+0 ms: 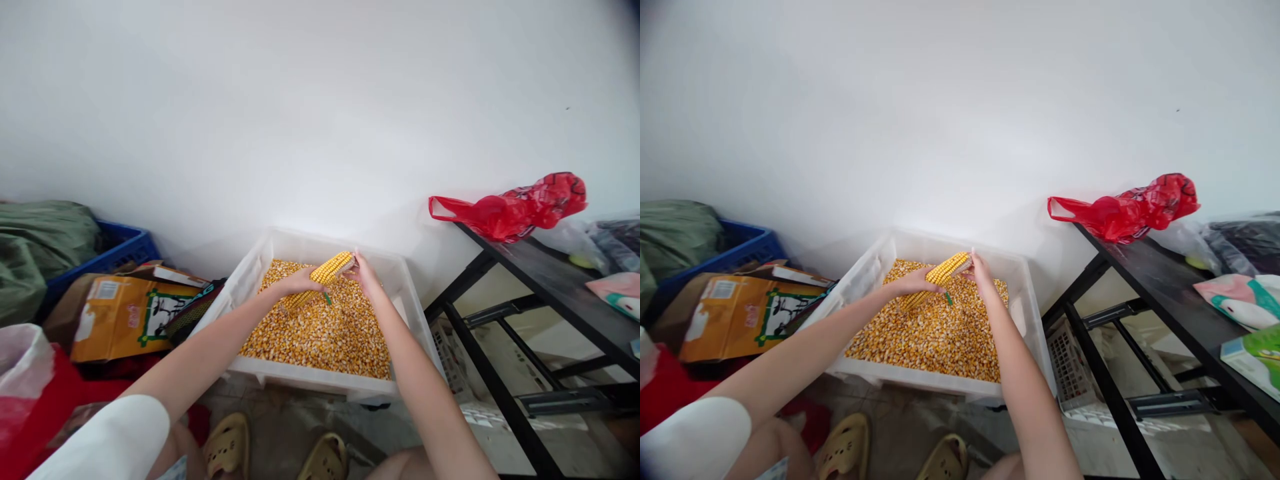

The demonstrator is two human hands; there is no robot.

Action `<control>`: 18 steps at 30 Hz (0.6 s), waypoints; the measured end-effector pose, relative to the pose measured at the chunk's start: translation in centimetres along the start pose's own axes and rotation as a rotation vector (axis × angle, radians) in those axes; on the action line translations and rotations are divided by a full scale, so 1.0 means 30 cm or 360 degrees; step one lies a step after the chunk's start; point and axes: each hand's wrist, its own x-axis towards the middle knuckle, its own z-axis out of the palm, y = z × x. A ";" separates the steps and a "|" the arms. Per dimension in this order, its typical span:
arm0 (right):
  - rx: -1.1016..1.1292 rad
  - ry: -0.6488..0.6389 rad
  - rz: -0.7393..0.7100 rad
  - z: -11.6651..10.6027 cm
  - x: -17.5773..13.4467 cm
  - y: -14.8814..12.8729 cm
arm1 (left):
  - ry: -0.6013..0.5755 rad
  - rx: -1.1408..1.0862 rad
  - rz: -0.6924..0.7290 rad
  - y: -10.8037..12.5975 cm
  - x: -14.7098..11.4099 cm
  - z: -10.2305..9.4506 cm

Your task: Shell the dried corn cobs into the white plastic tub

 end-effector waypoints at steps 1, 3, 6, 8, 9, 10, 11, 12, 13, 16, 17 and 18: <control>-0.0009 -0.0010 0.0000 0.009 -0.005 -0.002 | 0.0008 0.0026 -0.0003 -0.004 0.002 -0.002; 0.0000 0.0013 -0.0025 0.027 -0.012 -0.002 | 0.0053 0.0133 -0.0028 -0.009 0.004 -0.001; 0.0188 0.0168 0.0025 0.038 -0.012 0.006 | 0.0217 0.0457 -0.0101 0.001 0.001 0.022; 0.0338 0.0287 0.0135 0.029 -0.007 0.015 | 0.0304 0.0739 -0.0135 0.020 -0.004 0.051; 0.0385 0.0328 0.0186 0.020 -0.004 0.019 | 0.0324 0.0881 -0.0142 0.032 -0.006 0.069; 0.0410 0.0361 0.0212 0.010 -0.002 0.022 | 0.0331 0.1010 -0.0146 0.045 -0.008 0.088; 0.0419 0.0394 0.0206 0.001 0.000 0.024 | 0.0337 0.1115 -0.0152 0.058 -0.009 0.108; 0.0416 0.0430 0.0173 -0.008 0.002 0.026 | 0.0343 0.1191 -0.0157 0.070 -0.009 0.126; 0.0407 0.0474 0.0121 -0.014 0.004 0.026 | 0.0351 0.1242 -0.0163 0.081 -0.009 0.144; 0.0341 0.0634 -0.0062 -0.014 0.010 0.022 | 0.0398 0.1278 -0.0181 0.101 -0.010 0.181; 0.0309 0.0682 -0.0108 -0.009 0.011 0.019 | 0.0409 0.1264 -0.0183 0.103 -0.012 0.188; 0.0276 0.0730 -0.0148 -0.002 0.012 0.015 | 0.0411 0.1239 -0.0185 0.104 -0.014 0.193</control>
